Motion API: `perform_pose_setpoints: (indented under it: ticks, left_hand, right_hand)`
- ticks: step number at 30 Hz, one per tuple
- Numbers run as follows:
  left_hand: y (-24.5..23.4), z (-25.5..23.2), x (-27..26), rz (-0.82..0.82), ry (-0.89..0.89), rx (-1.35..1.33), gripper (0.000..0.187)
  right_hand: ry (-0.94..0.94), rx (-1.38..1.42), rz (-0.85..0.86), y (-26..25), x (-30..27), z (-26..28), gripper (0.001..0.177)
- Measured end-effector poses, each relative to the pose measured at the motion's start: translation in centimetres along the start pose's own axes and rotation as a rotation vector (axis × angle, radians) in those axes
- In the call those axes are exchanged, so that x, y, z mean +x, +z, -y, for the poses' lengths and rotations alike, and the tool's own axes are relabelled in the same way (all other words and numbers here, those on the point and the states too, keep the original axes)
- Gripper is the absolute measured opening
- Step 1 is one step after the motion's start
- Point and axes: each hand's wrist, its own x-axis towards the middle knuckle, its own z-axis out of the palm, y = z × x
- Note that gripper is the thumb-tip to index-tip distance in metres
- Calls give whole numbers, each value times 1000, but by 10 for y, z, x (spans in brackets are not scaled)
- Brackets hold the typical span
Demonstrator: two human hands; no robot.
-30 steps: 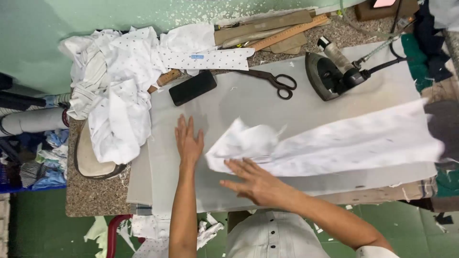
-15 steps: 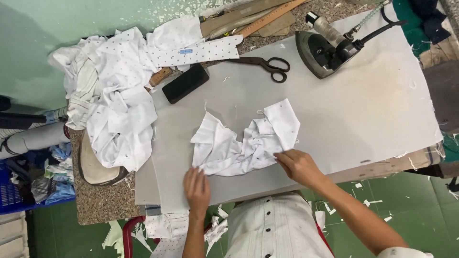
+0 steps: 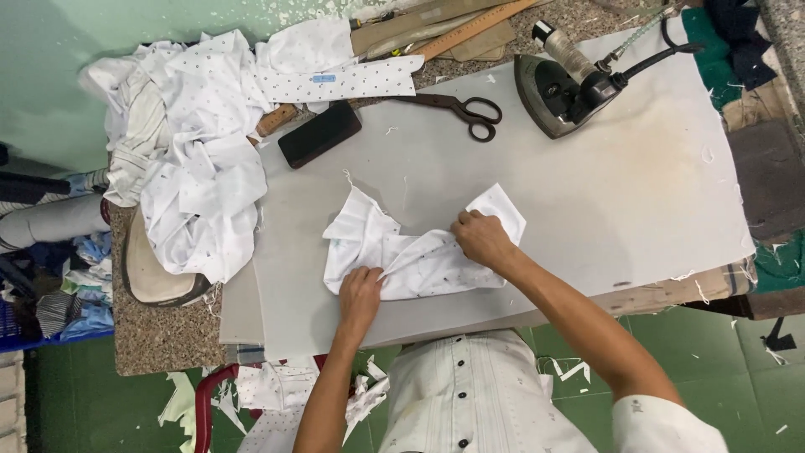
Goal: The person cuts a piece of white patterned fabric using shears, then irons it with a steam iron. They repeatedly smooth the fabric, iron it, and trim the edges with scissors while working at a table.
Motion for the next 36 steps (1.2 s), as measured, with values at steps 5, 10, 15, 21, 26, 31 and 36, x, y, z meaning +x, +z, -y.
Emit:
perform_pose_setpoints:
  ticks: [5, 10, 15, 21, 26, 31, 36]
  left_hand:
    - [-74, 8, 7, 5, -80, -93, 39]
    - [-145, 10, 41, -411, 89, -138, 37]
    - [-228, -11, 72, -651, 311, 116, 31]
    - [-265, -8, 115, -673, 370, 453, 32]
    - [-290, 20, 164, -706, 354, 588, 36]
    - [-323, 4, 141, -1041, 397, 566, 32]
    - [-254, 45, 55, -855, 150, 409, 43]
  right_hand:
    - [130, 420, 48, -130, -68, -11, 15]
    - [79, 718, 32, -194, -107, -10, 22]
    - [52, 91, -130, -222, -121, -23, 22]
    - [253, -109, -163, -197, -112, -85, 29]
    - [118, 139, -602, -193, -73, -144, 24]
    - [-42, -563, -1040, -261, -75, -108, 17]
    - [-32, -515, -776, -201, -106, -94, 23]
